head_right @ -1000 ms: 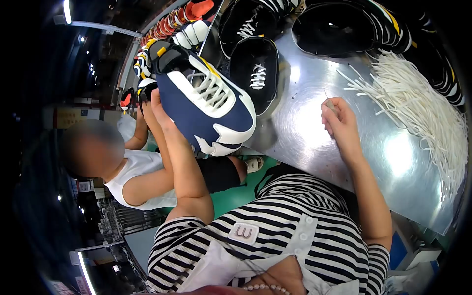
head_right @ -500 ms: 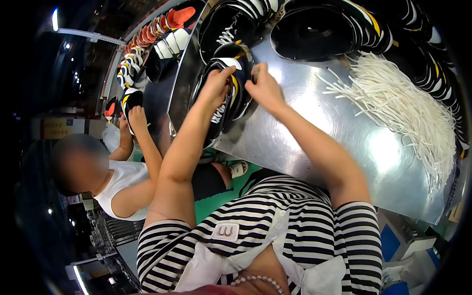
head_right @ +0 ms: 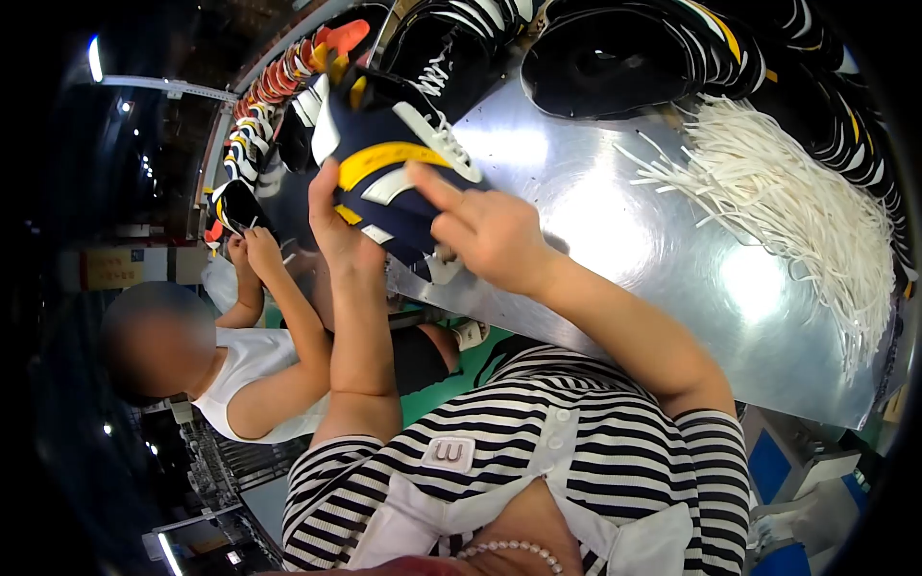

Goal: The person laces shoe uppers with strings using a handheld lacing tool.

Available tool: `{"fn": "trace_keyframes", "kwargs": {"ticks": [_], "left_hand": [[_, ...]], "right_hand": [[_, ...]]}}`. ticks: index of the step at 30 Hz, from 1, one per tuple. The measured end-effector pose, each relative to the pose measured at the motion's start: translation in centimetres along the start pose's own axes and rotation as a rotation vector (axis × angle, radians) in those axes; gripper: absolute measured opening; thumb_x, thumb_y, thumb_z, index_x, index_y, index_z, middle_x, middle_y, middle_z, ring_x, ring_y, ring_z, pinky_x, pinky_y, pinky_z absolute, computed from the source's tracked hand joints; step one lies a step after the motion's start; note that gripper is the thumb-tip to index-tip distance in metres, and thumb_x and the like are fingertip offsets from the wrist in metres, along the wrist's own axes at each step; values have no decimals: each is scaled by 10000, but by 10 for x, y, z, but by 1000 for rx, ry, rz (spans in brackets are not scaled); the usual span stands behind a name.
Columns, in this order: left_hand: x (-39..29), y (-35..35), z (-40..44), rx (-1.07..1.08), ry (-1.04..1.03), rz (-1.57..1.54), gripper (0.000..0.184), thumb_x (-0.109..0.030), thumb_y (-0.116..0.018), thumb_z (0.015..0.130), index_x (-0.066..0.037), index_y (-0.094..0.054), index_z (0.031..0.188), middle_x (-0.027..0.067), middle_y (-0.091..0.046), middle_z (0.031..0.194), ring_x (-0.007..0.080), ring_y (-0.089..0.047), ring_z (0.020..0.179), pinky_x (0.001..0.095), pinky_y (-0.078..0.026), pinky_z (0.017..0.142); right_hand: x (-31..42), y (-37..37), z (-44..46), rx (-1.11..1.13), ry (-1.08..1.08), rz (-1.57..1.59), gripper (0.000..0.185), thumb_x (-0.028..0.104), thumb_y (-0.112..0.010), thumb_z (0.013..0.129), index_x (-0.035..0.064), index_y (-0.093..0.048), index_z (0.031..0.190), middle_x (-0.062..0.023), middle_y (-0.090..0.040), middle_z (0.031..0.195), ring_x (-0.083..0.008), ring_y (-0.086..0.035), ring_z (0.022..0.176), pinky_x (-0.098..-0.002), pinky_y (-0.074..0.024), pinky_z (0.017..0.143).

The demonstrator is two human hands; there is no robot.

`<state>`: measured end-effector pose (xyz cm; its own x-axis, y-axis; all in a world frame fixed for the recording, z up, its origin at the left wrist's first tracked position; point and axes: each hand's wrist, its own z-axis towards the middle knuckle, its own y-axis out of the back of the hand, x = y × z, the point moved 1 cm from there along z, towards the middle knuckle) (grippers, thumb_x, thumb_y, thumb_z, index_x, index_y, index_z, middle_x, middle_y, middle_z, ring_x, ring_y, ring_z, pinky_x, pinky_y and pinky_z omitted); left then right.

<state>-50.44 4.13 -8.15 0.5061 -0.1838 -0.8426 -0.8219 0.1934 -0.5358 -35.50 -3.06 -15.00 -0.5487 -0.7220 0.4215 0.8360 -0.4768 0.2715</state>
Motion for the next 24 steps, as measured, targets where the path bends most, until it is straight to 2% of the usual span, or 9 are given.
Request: {"fn": "trace_keyframes", "kwargs": {"ticks": [4, 6, 8, 11, 14, 18, 21, 23, 24], "left_hand": [[10, 41, 4, 261, -15, -375, 523, -308, -559, 854, 19, -559, 1262, 191, -629, 1229, 337, -619, 1112, 455, -470, 1008], [14, 44, 2, 284, -22, -483, 517, -311, -562, 848, 14, -573, 1250, 178, -629, 1237, 332, -618, 1115, 452, -469, 1006], [19, 57, 3, 325, -18, -499, 534, -349, -579, 829, -9, -594, 1241, 162, -638, 1231, 321, -611, 1127, 442, -459, 1015], [20, 54, -8, 175, -120, -384, 555, -419, -595, 808, -33, -628, 1206, 139, -647, 1226, 300, -617, 1114, 442, -456, 1019], [17, 57, -12, 191, -121, -422, 548, -438, -596, 806, -46, -640, 1186, 130, -656, 1211, 297, -627, 1094, 436, -471, 994], [8, 53, -17, 157, -145, -384, 507, -395, -613, 807, -52, -644, 1178, 121, -671, 1186, 301, -631, 1090, 440, -480, 983], [-14, 44, -20, 212, -167, -278, 456, -291, -586, 847, -4, -614, 1199, 162, -663, 1185, 320, -646, 1066, 453, -488, 988], [-29, 14, -30, 167, -108, -108, 431, -210, -555, 882, 22, -561, 1245, 199, -651, 1170, 336, -665, 1017, 454, -508, 969], [-30, 1, -28, 74, -112, 73, 459, -149, -602, 876, 15, -513, 1295, 186, -630, 1180, 296, -651, 1035, 409, -501, 960]], "right_hand": [[28, 7, -12, 128, 224, 104, 167, 78, -678, 706, 50, -595, 848, -149, -655, 1223, -160, -620, 582, -275, -484, 490], [41, 11, -17, 104, 271, 190, 213, 133, -705, 701, 56, -614, 878, -124, -674, 1175, -150, -624, 590, -262, -482, 487], [51, 20, -20, 101, 188, 173, 123, 146, -666, 748, 98, -613, 848, -30, -668, 1077, -128, -622, 614, -259, -481, 511], [55, 32, -22, 70, 123, 174, 110, 136, -664, 749, 96, -614, 838, -27, -670, 1075, -141, -632, 623, -269, -500, 529], [57, 41, -22, 64, -48, 296, 132, 96, -661, 737, 85, -612, 859, -17, -672, 1031, -148, -634, 625, -281, -509, 541], [55, 50, -28, 47, -104, 313, 267, 3, -685, 654, 78, -600, 895, -24, -664, 955, -172, -633, 618, -282, -494, 535], [42, 62, -42, 118, -194, 331, 338, -77, -693, 627, 60, -576, 914, -59, -657, 955, -141, -562, 559, -259, -452, 507], [35, 79, -49, 173, -495, 338, 253, -46, -666, 719, 72, -580, 926, -42, -646, 922, -165, -545, 553, -288, -430, 508], [32, 89, -54, 204, -645, 335, 211, -30, -653, 765, 78, -583, 932, -34, -641, 905, -177, -536, 550, -302, -419, 509]]}}
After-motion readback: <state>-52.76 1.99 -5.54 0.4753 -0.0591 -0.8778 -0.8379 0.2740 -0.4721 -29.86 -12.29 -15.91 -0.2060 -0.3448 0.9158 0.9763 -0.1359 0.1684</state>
